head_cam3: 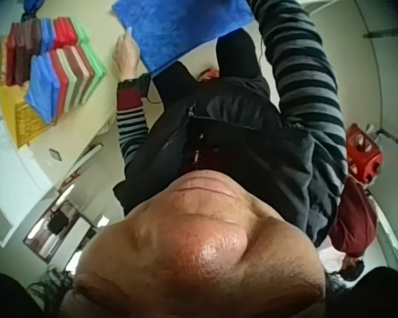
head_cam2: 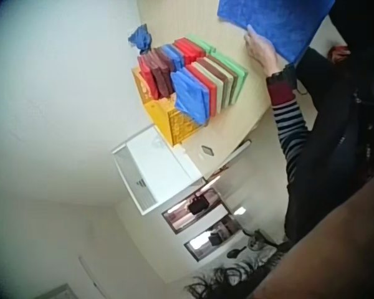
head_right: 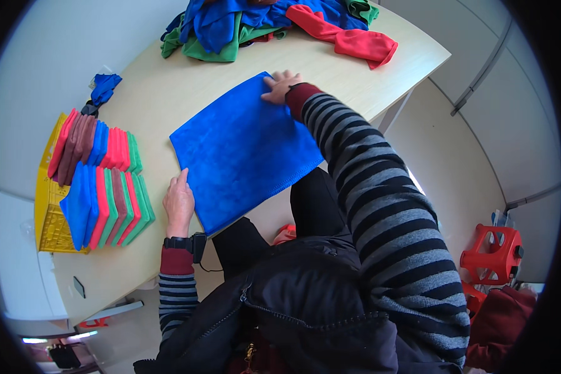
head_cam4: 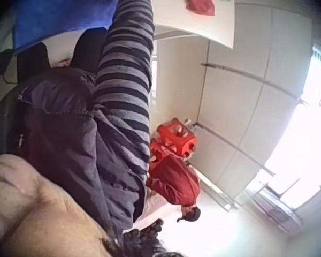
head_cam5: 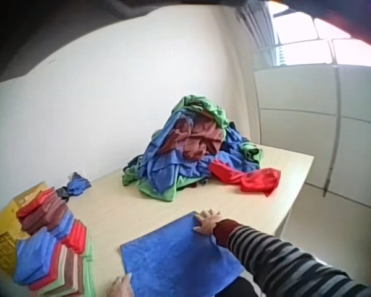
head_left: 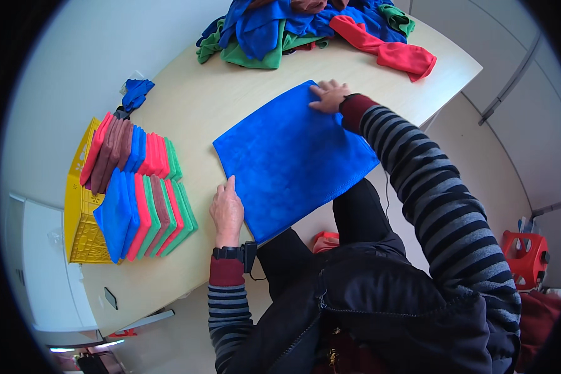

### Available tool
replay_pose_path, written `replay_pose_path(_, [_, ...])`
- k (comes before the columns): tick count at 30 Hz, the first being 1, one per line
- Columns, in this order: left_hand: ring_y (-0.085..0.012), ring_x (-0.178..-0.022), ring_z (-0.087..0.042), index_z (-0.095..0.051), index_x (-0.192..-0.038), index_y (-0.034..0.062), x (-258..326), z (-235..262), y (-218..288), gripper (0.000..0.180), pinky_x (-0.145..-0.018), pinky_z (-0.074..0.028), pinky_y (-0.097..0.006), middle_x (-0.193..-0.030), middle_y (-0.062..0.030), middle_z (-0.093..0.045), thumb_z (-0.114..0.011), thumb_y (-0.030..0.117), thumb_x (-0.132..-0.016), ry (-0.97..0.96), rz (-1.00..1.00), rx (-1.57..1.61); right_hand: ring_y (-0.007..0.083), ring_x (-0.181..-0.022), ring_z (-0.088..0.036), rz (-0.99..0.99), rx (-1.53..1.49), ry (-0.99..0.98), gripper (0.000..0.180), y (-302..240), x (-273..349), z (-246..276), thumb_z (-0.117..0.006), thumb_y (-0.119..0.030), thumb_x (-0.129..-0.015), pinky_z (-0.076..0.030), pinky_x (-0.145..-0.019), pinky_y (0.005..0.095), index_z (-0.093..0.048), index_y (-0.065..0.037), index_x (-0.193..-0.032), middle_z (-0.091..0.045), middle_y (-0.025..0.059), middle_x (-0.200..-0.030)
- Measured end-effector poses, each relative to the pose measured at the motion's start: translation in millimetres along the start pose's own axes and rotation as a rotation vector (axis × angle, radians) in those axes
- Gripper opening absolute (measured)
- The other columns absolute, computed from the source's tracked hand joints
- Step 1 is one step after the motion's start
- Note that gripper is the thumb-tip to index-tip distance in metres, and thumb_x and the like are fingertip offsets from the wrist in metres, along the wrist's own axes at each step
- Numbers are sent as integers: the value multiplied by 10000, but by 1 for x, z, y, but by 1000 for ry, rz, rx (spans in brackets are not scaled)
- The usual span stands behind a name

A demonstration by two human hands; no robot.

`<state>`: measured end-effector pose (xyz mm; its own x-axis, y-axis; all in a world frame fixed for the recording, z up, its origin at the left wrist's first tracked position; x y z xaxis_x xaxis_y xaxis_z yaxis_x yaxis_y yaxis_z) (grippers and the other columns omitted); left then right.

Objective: Folding blue fabric squares into smaller rectangles/squares and stacking them on a table.

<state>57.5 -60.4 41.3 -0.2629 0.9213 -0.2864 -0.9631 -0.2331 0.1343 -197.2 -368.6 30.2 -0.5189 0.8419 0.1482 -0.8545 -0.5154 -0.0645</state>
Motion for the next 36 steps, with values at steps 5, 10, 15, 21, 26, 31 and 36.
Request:
replay_pose_path(5, [-369,-956,-638,-614,-1282,82,-5,3,-15,366,-818,-519,-477,-1065,-150,-633,-550,61,-922,-66,15,-13,356,-1478,-270,67,70,72,704,-28,-1,10,-476,-580,-968,-272,-1152,590,-329,-211,-1549,-315,107,-1597])
replay_pose_path(10, [-378,-1127,-592,-588,-1314,66,-45,17,25,382,-921,-499,-455,-1248,-159,-608,-585,93,-933,3,-11,42,365,-1490,-236,299,-23,87,713,-112,3,3,-483,-567,-971,-254,-1168,574,-313,-198,-1557,-296,113,-1607])
replay_pose_path(15, [-376,-1411,-359,-447,-1465,104,-101,-43,23,528,-1137,-307,-504,-1529,-159,-403,-528,335,-997,9,-148,-42,360,-1488,-238,301,-84,73,715,-161,-2,-7,-429,-608,-962,-221,-1166,563,-342,-205,-1547,-306,93,-1608])
replay_pose_path(21, [-321,-1527,-133,-272,-1575,213,-117,-74,10,674,-1200,-94,-577,-1651,-107,-196,-331,587,-1017,-195,16,-42,345,-1509,-184,164,-43,98,731,-96,-20,-11,-377,-654,-965,-183,-1182,561,-322,-230,-1558,-258,74,-1633])
replay_pose_path(26, [-328,-1523,-149,-279,-1572,242,-113,-75,-1,653,-1196,-111,-578,-1647,-105,-208,-327,588,-1019,-184,48,-22,352,-1504,-200,-52,-40,79,729,0,-7,-4,-383,-651,-968,-201,-1176,578,-319,-224,-1555,-277,94,-1621])
replay_pose_path(31, [-326,-1523,-148,-280,-1572,230,-111,-75,-6,663,-1191,-128,-588,-1649,-105,-203,-327,590,-1017,-167,26,-27,376,-1490,-235,65,158,273,719,-22,53,5,-474,-579,-970,-247,-1154,605,-329,-181,-1550,-296,125,-1607])
replay_pose_path(36, [-333,-1519,-160,-284,-1570,213,-95,-67,-24,669,-1181,-148,-614,-1646,-116,-206,-339,582,-1016,-159,32,-45,386,-1486,-243,446,-109,280,688,-146,150,-24,-495,-541,-978,-232,-1171,586,-387,-124,-1514,-338,157,-1577])
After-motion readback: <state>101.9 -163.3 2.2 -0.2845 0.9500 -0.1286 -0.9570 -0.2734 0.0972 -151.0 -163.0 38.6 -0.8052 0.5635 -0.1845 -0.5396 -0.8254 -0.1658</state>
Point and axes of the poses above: each hand's wrist, its own x-axis away from the middle knuckle, its own z-axis out of the back of the hand, y = z × x, the point moved 7 cm from there along -x, towards the middle knuckle
